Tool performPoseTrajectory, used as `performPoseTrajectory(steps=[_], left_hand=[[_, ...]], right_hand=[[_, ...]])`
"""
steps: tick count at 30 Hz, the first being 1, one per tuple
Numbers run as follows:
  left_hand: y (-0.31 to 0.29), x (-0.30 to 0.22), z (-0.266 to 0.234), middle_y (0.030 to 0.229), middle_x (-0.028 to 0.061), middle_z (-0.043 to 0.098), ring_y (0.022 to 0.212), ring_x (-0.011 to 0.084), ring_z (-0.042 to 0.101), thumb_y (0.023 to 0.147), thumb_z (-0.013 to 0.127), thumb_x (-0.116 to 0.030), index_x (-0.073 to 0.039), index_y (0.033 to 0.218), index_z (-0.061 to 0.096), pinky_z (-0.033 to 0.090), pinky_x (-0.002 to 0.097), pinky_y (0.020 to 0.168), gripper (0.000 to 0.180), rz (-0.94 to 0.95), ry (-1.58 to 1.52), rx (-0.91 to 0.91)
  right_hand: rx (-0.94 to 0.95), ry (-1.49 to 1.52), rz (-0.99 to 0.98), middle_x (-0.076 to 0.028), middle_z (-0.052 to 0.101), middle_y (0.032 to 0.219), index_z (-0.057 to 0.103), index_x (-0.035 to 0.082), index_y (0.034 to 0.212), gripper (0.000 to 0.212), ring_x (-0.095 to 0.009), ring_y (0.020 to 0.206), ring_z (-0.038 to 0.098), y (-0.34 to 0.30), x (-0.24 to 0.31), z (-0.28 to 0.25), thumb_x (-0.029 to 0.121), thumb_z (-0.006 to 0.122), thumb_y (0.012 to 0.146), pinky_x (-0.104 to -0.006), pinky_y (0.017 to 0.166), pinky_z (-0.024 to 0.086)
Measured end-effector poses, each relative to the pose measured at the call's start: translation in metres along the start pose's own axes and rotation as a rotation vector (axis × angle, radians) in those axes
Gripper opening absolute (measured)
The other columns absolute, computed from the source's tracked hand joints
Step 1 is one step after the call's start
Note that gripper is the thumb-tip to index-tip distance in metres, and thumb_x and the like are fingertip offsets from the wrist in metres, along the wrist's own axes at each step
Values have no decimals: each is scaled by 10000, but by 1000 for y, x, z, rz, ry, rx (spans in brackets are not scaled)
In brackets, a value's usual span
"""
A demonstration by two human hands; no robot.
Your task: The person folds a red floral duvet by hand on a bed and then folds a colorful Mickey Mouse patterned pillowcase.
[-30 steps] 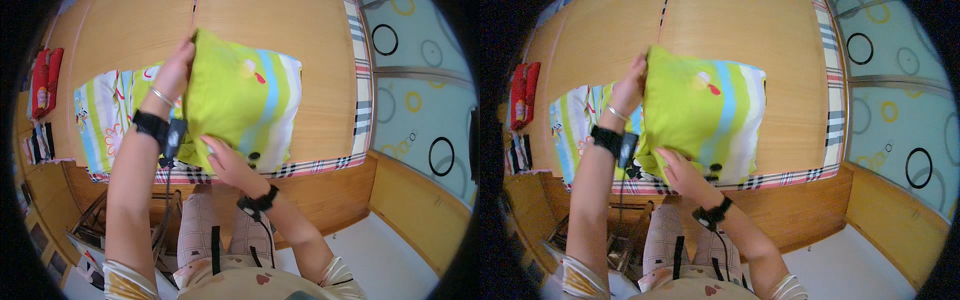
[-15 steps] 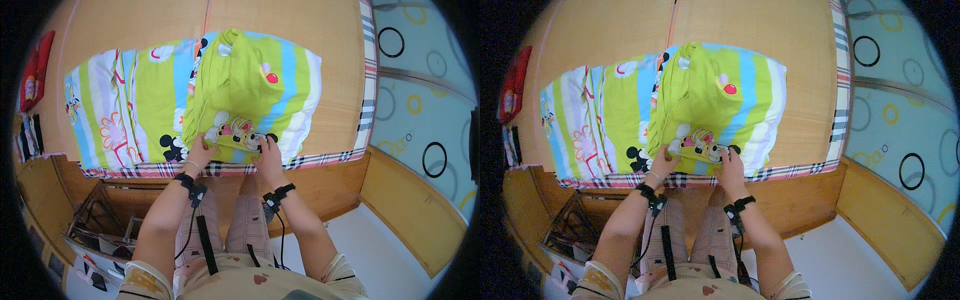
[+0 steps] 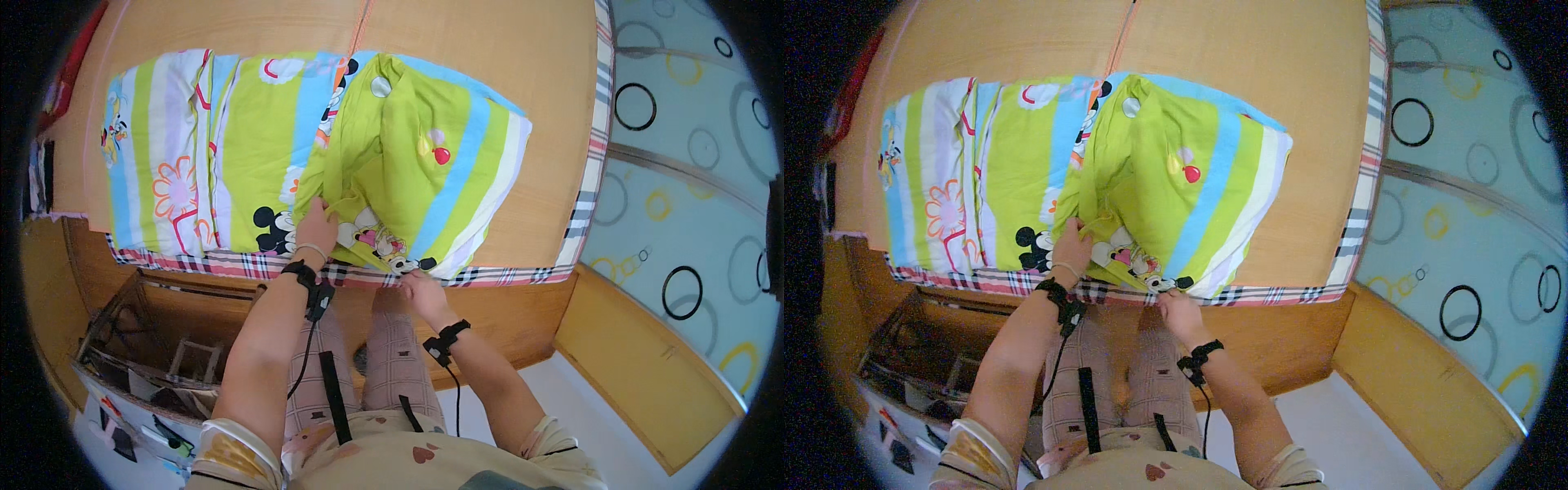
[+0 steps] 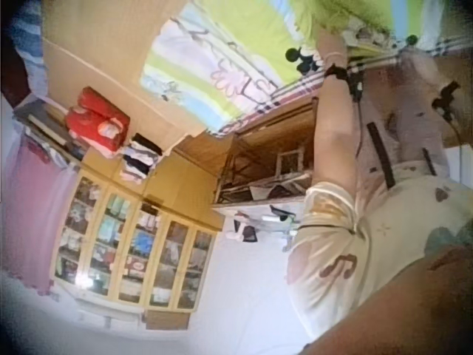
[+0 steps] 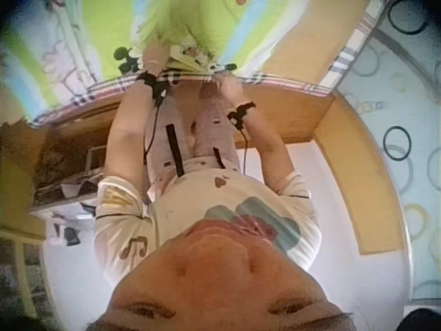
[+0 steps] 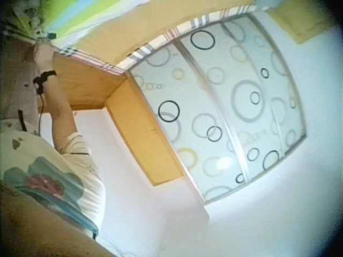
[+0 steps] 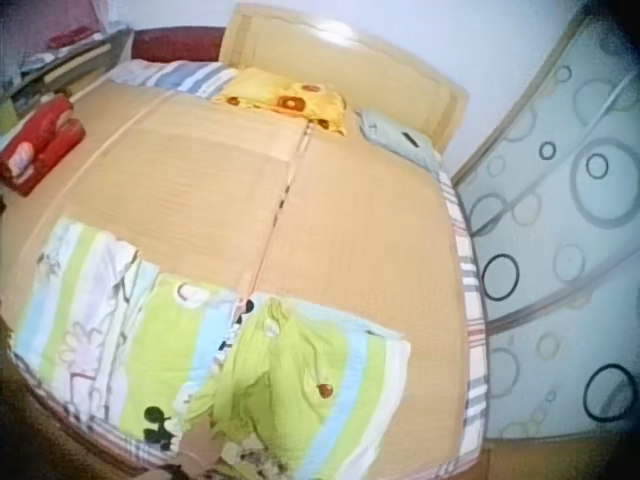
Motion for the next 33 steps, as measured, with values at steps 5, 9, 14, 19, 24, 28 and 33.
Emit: performPoseTrajectory(steps=[5, 9, 14, 19, 24, 28, 33], left_hand=[[-38, 25, -14, 925, 249, 616, 889, 456, 590, 882, 600, -158, -2, 955, 533, 466, 496, 736, 185, 146, 3, -205], [-70, 64, -25, 888, 256, 593, 878, 453, 584, 866, 602, -104, -3, 942, 534, 474, 473, 728, 144, 92, 61, -195], [-63, 63, -17, 908, 239, 632, 842, 452, 616, 851, 641, -170, -4, 1014, 544, 506, 473, 700, 252, 96, -50, -160], [-36, 30, -27, 978, 234, 683, 867, 419, 658, 857, 637, -333, -24, 1190, 523, 536, 474, 752, 469, 55, -4, 83], [-52, 38, -37, 906, 275, 673, 870, 437, 650, 908, 581, -463, 44, 1070, 602, 523, 467, 759, 533, -55, -39, 422], [-89, 51, -51, 866, 263, 674, 865, 418, 656, 927, 549, -422, 19, 932, 693, 511, 462, 746, 465, -104, -341, 495], [-54, 83, -26, 972, 244, 663, 932, 391, 650, 885, 607, -375, 39, 992, 659, 516, 445, 821, 430, -77, 107, 200]], right_hand=[[-248, 3, -95, -183, 607, 986, 584, 11, 1076, 250, -379, 939, 603, 61, 16, -50, 129, 639, 863, -449, 776, 511], [-467, -12, -281, -214, 564, 1154, 523, 20, 1214, 418, -399, 1074, 563, 153, 62, -111, 123, 671, 837, -432, 892, 497], [-510, -131, -221, -245, 567, 1184, 474, 10, 1298, 576, -398, 1116, 564, 250, 95, -146, 207, 710, 811, -431, 918, 492], [-278, -157, 144, -240, 683, 951, 546, 2, 1244, 545, -384, 939, 661, 306, 88, -147, 350, 657, 840, -449, 825, 525], [-570, -87, -16, -211, 665, 827, 626, 78, 996, 215, -414, 809, 647, 323, 86, -157, 259, 614, 881, -511, 710, 513], [-630, 54, -167, -207, 660, 808, 623, 76, 1017, 161, -397, 796, 651, 332, 112, -165, 176, 604, 892, -487, 705, 520], [-331, -226, -148, -207, 601, 1166, 566, 96, 1192, 373, -366, 1071, 592, 364, 70, -152, 168, 664, 840, -462, 881, 496]])
Point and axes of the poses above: each hand's wrist, its own y-axis towards the middle knuckle, its own z-axis out of the palm, x = y × z, the point moved 3 cm from there along y, towards the middle knuckle
